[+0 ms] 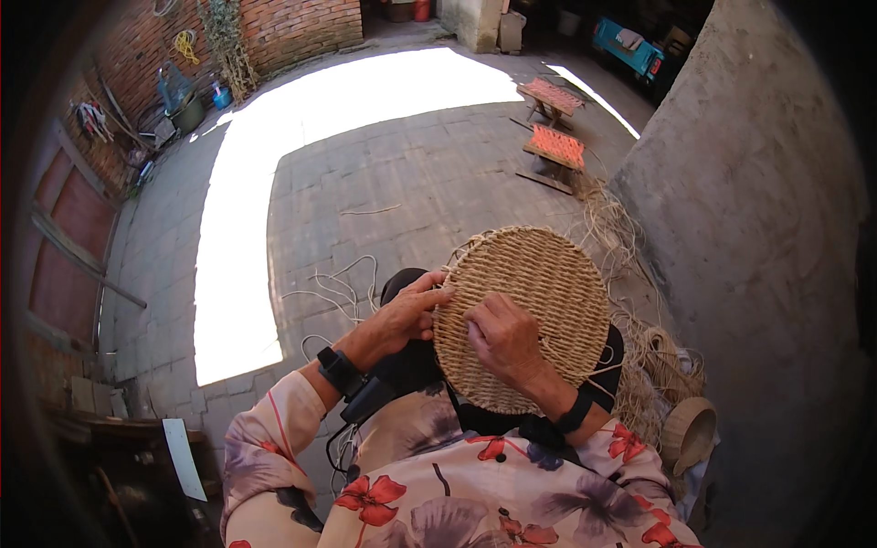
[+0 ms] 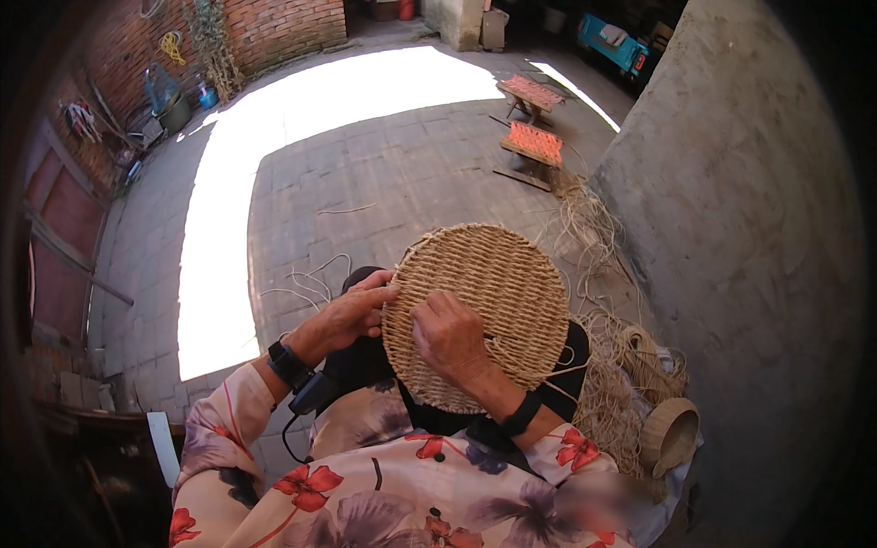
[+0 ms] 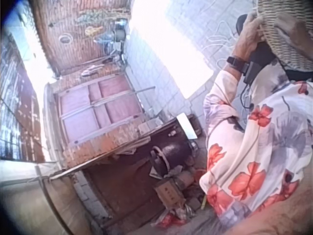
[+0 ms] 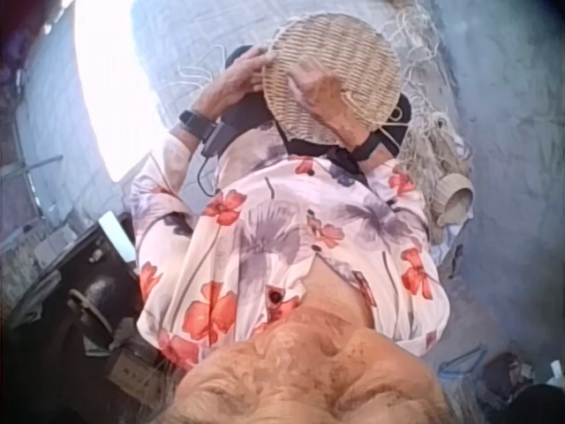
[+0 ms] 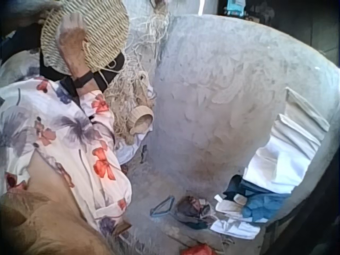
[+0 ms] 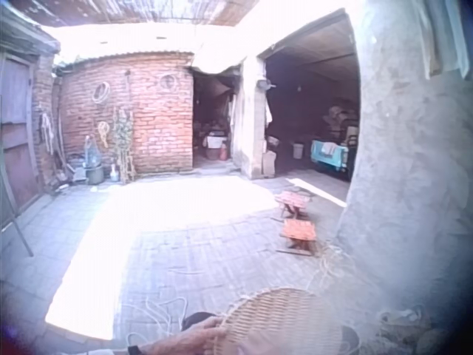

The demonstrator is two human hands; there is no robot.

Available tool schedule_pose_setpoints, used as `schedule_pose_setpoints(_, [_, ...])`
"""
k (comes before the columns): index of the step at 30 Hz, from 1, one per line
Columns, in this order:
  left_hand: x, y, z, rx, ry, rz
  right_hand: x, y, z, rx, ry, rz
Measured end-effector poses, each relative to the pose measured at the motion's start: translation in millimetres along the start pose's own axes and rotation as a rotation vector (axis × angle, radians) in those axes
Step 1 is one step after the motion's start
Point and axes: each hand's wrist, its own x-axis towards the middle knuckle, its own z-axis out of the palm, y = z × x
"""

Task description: Weaving a circular base for a basket using straw and thin rope.

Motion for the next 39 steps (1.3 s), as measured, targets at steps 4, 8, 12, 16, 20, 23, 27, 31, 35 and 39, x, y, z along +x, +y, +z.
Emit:
schedule_pose_setpoints(4, [-6,3,5,-0.057,0.015,0.007,2,1,4,0.006,-0.041,0.008])
schedule_pose_setpoints(8, [-6,0,-2,-0.068,-0.01,0.017,8,0,2,0.044,-0.097,-0.016])
schedule_pose_setpoints(12, [-7,3,-7,-0.112,-0.129,-0.001,11,5,0,0.099,-0.12,-0.008])
schedule_pose_setpoints(16, [-4,3,-13,-0.145,-0.219,-0.02,14,6,-1,0.094,-0.138,-0.017])
schedule_pose_setpoints(20, [-3,4,-21,-0.127,-0.292,-0.015,22,2,-6,0.006,-0.239,-0.056])
schedule_pose_setpoints(23, [-6,8,-21,-0.094,-0.3,-0.033,33,-6,-10,-0.117,-0.354,-0.106])
schedule_pose_setpoints(27, [-21,15,-7,-0.031,-0.191,0.023,39,-8,-10,-0.173,-0.393,-0.166])
schedule_pose_setpoints(31, [-29,8,-22,0.286,0.418,0.269,41,6,-27,0.464,-0.324,0.361])
schedule_pose_setpoints(35, [-47,14,24,0.623,0.021,0.408,37,9,-35,1.172,-0.148,0.686])
schedule_pose_setpoints(39, [-26,-4,16,0.186,-0.013,0.277,28,12,-44,1.08,-0.271,0.519])
